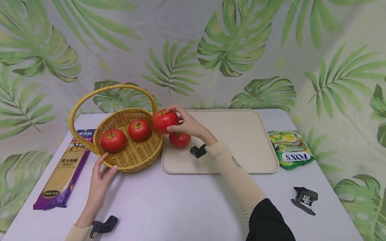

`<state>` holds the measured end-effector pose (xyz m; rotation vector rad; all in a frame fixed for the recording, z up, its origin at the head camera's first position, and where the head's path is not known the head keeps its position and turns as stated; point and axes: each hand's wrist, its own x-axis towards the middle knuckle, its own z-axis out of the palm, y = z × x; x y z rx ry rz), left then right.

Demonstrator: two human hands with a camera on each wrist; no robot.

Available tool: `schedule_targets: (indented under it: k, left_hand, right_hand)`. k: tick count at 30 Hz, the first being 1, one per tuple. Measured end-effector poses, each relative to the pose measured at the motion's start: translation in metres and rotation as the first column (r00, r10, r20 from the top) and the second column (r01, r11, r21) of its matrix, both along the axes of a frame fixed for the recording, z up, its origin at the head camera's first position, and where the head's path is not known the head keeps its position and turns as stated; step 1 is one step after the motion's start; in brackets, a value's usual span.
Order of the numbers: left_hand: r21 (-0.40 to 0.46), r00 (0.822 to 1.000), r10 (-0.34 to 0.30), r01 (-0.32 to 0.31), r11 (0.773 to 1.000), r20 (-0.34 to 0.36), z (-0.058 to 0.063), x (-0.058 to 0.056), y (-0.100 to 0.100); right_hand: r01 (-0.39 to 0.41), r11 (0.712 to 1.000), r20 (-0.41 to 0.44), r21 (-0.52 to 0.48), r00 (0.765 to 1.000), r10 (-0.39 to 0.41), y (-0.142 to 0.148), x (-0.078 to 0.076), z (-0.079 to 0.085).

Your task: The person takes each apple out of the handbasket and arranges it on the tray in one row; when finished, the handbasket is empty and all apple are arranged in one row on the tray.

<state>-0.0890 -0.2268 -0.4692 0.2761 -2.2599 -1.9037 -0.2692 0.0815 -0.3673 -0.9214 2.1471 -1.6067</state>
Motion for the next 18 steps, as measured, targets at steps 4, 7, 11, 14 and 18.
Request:
schedule_targets:
  k: [4,7,11,14,18]
  left_hand:
    - [0.008,1.000,0.001,-0.001,1.000,-0.001,0.000,0.000,0.000]
    - [0.009,1.000,0.001,-0.001,1.000,-0.001,-0.001,0.000,0.000]
    - [0.003,1.000,-0.001,0.001,1.000,0.005,-0.001,0.000,0.000]
    - [0.001,1.000,-0.001,0.001,1.000,0.010,-0.001,0.000,-0.001]
    - [0.000,1.000,-0.001,0.001,1.000,0.013,-0.001,0.000,-0.001]
  right_hand:
    - [0.038,0.999,-0.001,-0.018,0.999,-0.038,0.021,-0.001,0.000]
    - [0.076,0.997,0.000,-0.007,0.997,-0.076,0.036,-0.001,-0.004]
    - [0.143,0.990,0.022,0.000,0.989,-0.143,0.058,0.000,-0.015]
    - [0.198,0.980,0.033,0.015,0.980,-0.198,0.073,0.000,-0.025]
    - [0.258,0.965,0.048,0.039,0.965,-0.259,0.090,0.002,-0.039]
